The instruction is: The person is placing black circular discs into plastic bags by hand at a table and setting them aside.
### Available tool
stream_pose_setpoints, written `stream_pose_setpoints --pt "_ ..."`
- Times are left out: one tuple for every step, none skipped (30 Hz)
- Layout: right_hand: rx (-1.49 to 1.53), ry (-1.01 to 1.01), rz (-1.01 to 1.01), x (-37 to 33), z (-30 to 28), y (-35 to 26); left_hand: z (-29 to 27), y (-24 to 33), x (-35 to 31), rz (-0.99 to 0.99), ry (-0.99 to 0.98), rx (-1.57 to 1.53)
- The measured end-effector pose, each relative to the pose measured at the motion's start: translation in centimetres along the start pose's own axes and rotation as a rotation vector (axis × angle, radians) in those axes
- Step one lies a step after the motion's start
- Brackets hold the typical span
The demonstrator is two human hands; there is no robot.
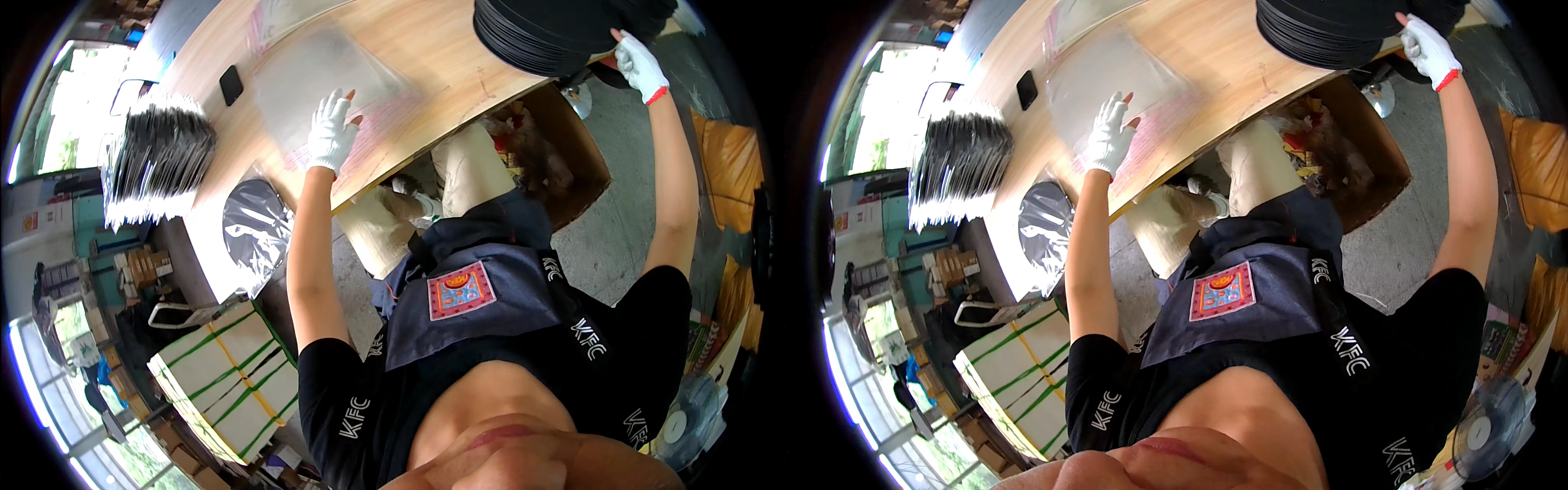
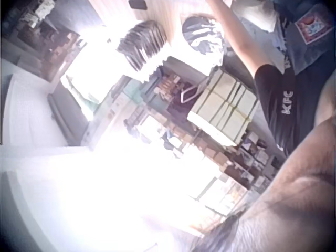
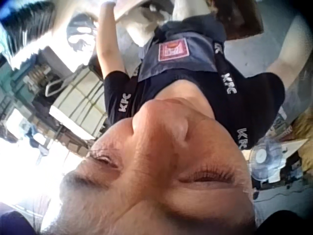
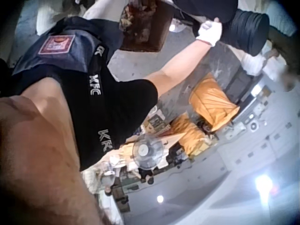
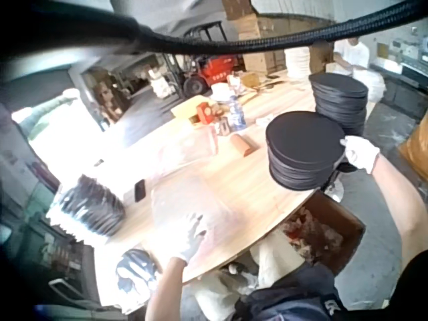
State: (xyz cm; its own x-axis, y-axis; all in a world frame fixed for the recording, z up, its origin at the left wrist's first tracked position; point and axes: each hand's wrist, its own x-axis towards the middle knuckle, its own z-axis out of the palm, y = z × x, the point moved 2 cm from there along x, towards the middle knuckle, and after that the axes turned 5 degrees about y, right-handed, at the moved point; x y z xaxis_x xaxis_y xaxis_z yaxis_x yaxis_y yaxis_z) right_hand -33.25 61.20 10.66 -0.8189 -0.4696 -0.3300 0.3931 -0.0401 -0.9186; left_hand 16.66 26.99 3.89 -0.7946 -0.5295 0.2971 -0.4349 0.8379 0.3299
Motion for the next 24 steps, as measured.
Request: stream_pose_setpoints --pt "-0.14 0.051 -0.202 -0.7 1.2 -0.4 -0.4 0.6 -0.3 -0.008 0.019 -0.006" --pt "-0.275 0.093 -0.403 -3.5 4.0 -0.8 -1.3 1.0 -0.8 -0.09 0.023 -0.144" --pt "-0.36 0.102 -0.481 -6.9 6.5 -1.6 -1.9 1.6 -1.1 -0.167 0.035 -0.29" --pt "-0.404 -0.067 -0.541 -7.3 6.6 -2.2 -2.4 2.1 -1.0 -0.234 0.043 -0.445" --pt "-0.48 -0.076 -0.585 -8.3 7.5 -1.9 -2.6 2.1 -0.5 -0.28 0.024 -0.65" --pt "-0.548 -0.091 -0.63 -9.0 9.0 -1.3 -3.1 2.3 0.0 -0.257 0.085 -0.748" --pt "-0.458 -0.169 -0.646 -9.2 10.1 0.7 -3.4 2.7 0.4 -0.232 0.148 -0.844" --pt "-0.442 -0.166 -0.606 -10.2 12.3 2.2 -4.1 3.4 0.8 -0.202 0.215 -0.941" --pt "-0.339 -0.256 -0.646 -8.3 11.8 4.5 -4.8 5.5 1.9 -0.191 0.373 -0.959" --pt "-0.372 -0.363 -0.723 -10.5 14.9 5.6 -5.4 5.4 2.1 -0.235 0.359 -0.91" --pt "-0.509 -0.413 -0.768 -11.6 16.4 6.5 -5.9 5.1 2.3 -0.275 0.345 -0.866" --pt "-0.823 -0.424 -0.99 -11.9 17.4 7.3 -6.3 4.9 2.5 -0.31 0.329 -0.823" --pt "-0.727 -0.477 -1.138 -11.8 18.2 9.0 -6.3 5.5 2.2 -0.247 0.372 -1.065" --pt "-0.848 -0.475 -1.021 -11.7 19.0 10.7 -5.4 4.2 1.1 -0.372 0.279 -0.999" --pt "-0.907 -0.49 -0.926 -11.3 19.4 12.3 -4.5 4.0 0.0 -0.389 0.279 -0.957" --pt "-0.965 -0.503 -0.83 -10.8 19.6 13.8 -3.4 4.0 -0.7 -0.405 0.278 -0.915" --pt "-1.087 -0.424 -0.917 -10.4 19.7 15.3 -2.7 3.6 -1.2 -0.432 0.295 -0.953" --pt "-1.211 -0.337 -1.004 -10.6 20.1 15.8 -2.0 3.3 -1.5 -0.459 0.313 -0.997" --pt "-1.133 -0.322 -1.071 -10.9 20.2 15.9 -1.5 2.9 -1.6 -0.484 0.33 -1.04" --pt "-1.064 -0.405 -0.99 -10.7 20.1 15.8 -1.3 2.8 -1.6 -0.497 0.339 -1.041" --pt "-0.993 -0.484 -0.907 -10.4 19.9 15.6 -1.2 2.7 -1.5 -0.51 0.348 -1.042" --pt "-0.919 -0.56 -0.823 -10.3 19.9 15.4 -1.2 2.6 -1.5 -0.523 0.357 -1.042" --pt "-0.784 -0.636 -0.697 -11.7 19.8 14.3 -1.0 2.6 -1.7 -0.442 0.373 -0.991" --pt "-0.823 -0.66 -0.562 -11.9 19.1 13.9 -0.8 2.3 -2.0 -0.452 0.299 -0.906"
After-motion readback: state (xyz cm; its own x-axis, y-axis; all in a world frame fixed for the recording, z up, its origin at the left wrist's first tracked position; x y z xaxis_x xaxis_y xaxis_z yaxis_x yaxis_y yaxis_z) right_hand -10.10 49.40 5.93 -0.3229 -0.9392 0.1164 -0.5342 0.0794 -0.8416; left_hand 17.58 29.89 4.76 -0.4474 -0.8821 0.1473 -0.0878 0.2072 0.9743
